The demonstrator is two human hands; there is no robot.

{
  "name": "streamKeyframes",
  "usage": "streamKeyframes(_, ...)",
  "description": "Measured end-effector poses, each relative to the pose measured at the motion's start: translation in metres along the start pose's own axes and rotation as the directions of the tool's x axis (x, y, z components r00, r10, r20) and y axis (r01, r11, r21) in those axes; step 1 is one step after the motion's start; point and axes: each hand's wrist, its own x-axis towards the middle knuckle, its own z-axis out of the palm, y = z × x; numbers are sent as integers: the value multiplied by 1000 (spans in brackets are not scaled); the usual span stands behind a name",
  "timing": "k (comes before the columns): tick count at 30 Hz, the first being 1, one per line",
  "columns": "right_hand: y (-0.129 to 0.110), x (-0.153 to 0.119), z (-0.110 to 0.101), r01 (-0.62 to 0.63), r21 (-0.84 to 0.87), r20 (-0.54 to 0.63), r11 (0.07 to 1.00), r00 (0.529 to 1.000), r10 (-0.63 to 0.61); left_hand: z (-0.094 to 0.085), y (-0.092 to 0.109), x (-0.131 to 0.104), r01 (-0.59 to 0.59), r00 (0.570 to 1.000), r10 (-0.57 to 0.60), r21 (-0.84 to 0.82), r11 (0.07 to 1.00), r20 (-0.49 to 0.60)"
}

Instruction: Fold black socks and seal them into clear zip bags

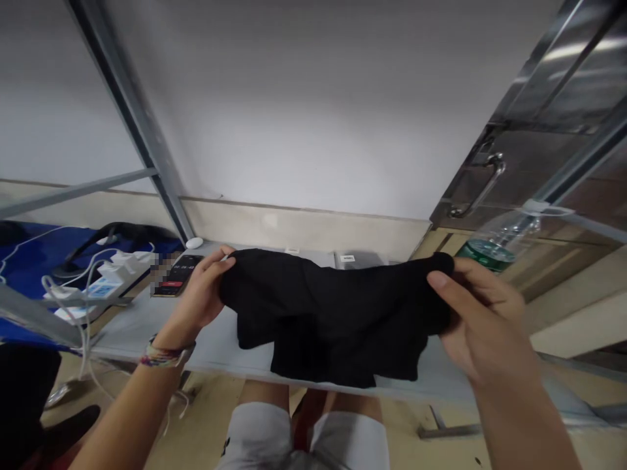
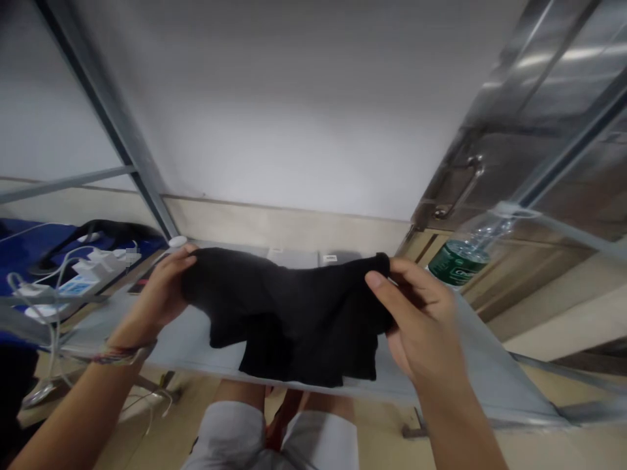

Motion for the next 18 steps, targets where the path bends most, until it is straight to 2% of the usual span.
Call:
streamKeyframes(2,-8,-3,2,-40,13,22,999,999,40,-5,8,-4,-22,1000,22,-5,1000,1)
streamKeyframes(5,-10,-3,4,-109,39,66,993,992,107,-14,10,-5,-33,999,33,10,999,0)
streamKeyframes(9,4,0,9,-228,29,142,973,965,222,-26,-2,-2,71,997,-71,25,997,-9)
streamKeyframes(11,23,5,10,-282,13,140,959,950,278,-32,-12,2,138,990,-137,62,989,-15)
streamKeyframes(13,54,14,11,-347,-12,139,938,928,345,-38,-25,12,197,980,-193,137,971,-37)
streamKeyframes(17,133,32,10,-523,-170,157,835,822,547,-43,-54,36,281,956,-292,352,893,-22)
streamKeyframes(18,150,35,10,-533,-216,151,818,810,567,-43,-61,42,285,952,-307,389,876,-7)
